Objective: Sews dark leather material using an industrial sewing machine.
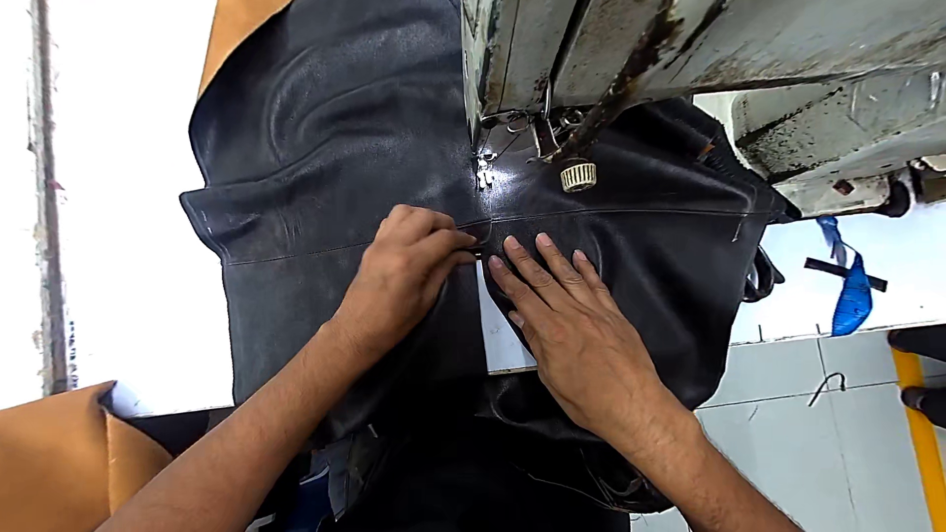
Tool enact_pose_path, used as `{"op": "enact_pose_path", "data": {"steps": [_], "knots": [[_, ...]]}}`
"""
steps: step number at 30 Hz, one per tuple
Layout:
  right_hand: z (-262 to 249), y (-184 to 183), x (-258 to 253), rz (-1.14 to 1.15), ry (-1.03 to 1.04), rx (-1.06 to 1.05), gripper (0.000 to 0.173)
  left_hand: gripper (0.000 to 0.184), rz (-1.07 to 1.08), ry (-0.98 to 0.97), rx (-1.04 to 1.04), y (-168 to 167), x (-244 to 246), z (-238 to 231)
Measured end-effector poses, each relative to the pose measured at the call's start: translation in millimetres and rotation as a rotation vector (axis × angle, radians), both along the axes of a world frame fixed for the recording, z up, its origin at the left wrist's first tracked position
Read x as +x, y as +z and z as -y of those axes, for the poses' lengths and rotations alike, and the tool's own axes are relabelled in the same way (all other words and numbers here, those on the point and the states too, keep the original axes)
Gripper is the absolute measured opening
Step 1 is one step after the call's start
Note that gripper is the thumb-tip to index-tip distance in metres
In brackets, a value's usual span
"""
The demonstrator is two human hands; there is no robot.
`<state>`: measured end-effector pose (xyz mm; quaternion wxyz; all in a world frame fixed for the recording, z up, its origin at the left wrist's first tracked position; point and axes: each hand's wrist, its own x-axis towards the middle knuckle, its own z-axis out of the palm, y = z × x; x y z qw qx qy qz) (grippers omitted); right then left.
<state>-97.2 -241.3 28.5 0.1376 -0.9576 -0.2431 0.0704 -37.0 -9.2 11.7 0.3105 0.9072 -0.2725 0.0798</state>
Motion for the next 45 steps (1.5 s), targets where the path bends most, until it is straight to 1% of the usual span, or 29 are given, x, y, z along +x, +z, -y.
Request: {"op": "enact_pose_path", "data": {"steps": [2, 5, 7, 17, 19, 22, 24, 25, 28, 32, 33, 34, 36, 37, 39, 40, 41, 42, 43, 44, 45], "knots": [[0, 0, 1, -0.002, 0.0, 0.006, 0.053, 0.015, -0.02, 0.039, -0.095, 0, 4, -3], [0, 0, 1, -0.005, 0.006, 0.016, 0.053, 0.018, -0.059, 0.035, -0.153, 0, 6, -6], [1, -1, 1, 0.002, 0.006, 0.016, 0.053, 0.023, -0.055, 0.019, -0.125, -1, 6, -6], [0, -1, 2, 0.015, 0.001, 0.0, 0.052, 0.026, 0.027, -0.04, 0.044, -4, 4, -2], [0, 2, 4, 0.005, 0.006, -0.007, 0.051, 0.027, 0.072, -0.063, 0.098, -4, 3, 0], [0, 13, 12, -0.014, -0.053, 0.074, 0.048, 0.029, 0.118, -0.1, 0.207, -2, -1, 5], [-5, 19, 23, 0.022, -0.114, 0.137, 0.043, 0.031, 0.122, -0.105, 0.25, -1, -2, 7], [-8, 19, 29, 0.049, -0.126, 0.133, 0.043, 0.031, 0.123, -0.106, 0.264, 0, -3, 7], [-16, 9, 40, 0.11, -0.131, 0.053, 0.045, 0.032, 0.101, -0.121, 0.275, 1, -3, 6], [-21, 3, 41, 0.148, -0.136, 0.027, 0.043, 0.035, 0.006, -0.166, 0.138, -3, 0, -3], [-21, 2, 41, 0.152, -0.13, 0.026, 0.043, 0.036, 0.007, -0.175, 0.132, -4, 0, -5], [-20, 4, 40, 0.14, -0.122, 0.038, 0.043, 0.037, 0.014, -0.183, 0.14, -5, 1, -5], [-6, 20, 35, 0.062, -0.128, 0.148, 0.038, 0.04, 0.013, -0.195, 0.186, -4, 1, -6], [6, 32, 30, 0.065, -0.183, 0.198, 0.036, 0.041, 0.009, -0.201, 0.21, -4, 3, -7], [36, 49, 17, 0.217, -0.422, 0.232, 0.037, 0.043, 0.022, -0.213, 0.223, -6, 7, -11], [52, 51, 11, 0.262, -0.566, 0.196, 0.046, 0.043, 0.027, -0.221, 0.22, -8, 7, -12], [66, 48, 8, 0.249, -0.686, 0.15, 0.06, 0.043, 0.028, -0.231, 0.215, -9, 7, -13], [76, 43, 8, 0.209, -0.763, 0.114, 0.071, 0.043, 0.032, -0.239, 0.212, -9, 7, -14], [82, 37, 10, 0.176, -0.805, 0.105, 0.075, 0.043, 0.036, -0.245, 0.21, -9, 8, -14], [84, 33, 12, 0.161, -0.819, 0.121, 0.071, 0.043, 0.041, -0.247, 0.21, -9, 8, -14], [84, 30, 15, 0.161, -0.822, 0.155, 0.063, 0.044, 0.045, -0.244, 0.212, -9, 8, -13]]}}
